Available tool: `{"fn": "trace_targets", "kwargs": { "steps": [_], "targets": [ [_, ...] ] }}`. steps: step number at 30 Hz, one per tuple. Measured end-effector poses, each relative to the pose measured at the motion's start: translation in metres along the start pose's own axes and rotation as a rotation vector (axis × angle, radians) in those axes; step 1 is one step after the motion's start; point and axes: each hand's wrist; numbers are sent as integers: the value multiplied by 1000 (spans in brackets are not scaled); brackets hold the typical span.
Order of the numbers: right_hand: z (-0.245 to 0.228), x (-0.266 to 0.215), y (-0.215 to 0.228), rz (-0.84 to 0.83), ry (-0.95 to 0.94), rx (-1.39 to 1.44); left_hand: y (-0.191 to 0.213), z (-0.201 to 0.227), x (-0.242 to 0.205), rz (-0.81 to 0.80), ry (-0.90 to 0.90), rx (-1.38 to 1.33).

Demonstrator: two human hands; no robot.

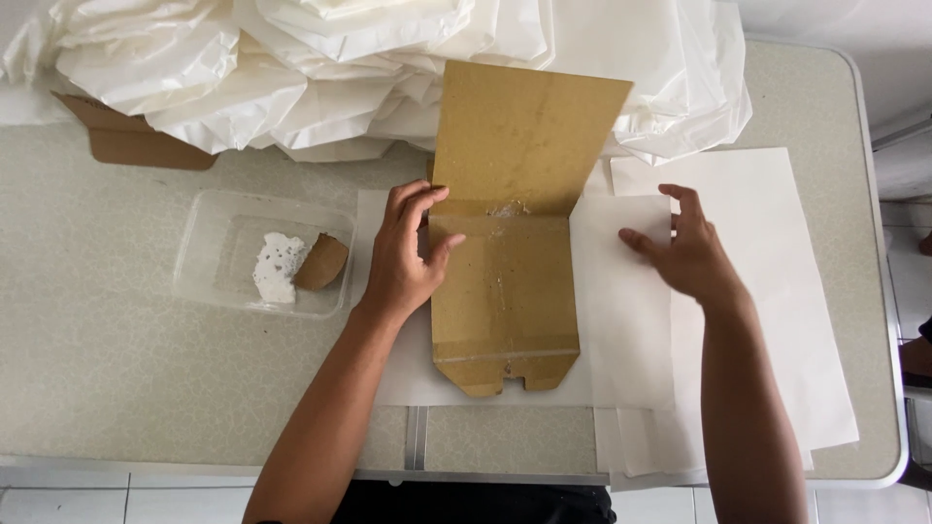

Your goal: The person assembles a paper pouch by applying a white adhesive to a cardboard template, pressing a white paper sheet onto it, and folding the edges to form a sealed pouch. The process is repeated for a second pouch.

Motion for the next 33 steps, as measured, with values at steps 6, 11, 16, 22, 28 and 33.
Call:
{"fn": "trace_targets", "kwargs": {
  "steps": [6,11,16,22,28,33],
  "targets": [
    [8,-16,-22,121,55,-86,0,4,-7,-93,41,19],
    [-12,-38,-15,57,98,-75,-2,8,-26,-156,48,154],
    [0,-37,-15,49,123,-60,-3,13,-25,-187,76,145],
    [7,-34,-17,57,138,-53,-4,16,-12,-206,83,140],
    [6,-35,-17,56,125,-54,-10,6,-1,-180,116,167],
    [11,-32,-18,58,124,-46,-14,10,5,-145,103,207]
  ]
}}
Point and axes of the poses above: each hand's wrist, its own x-axis towards the middle knuckle, its own y-axis out of the back of the hand, z = x × y
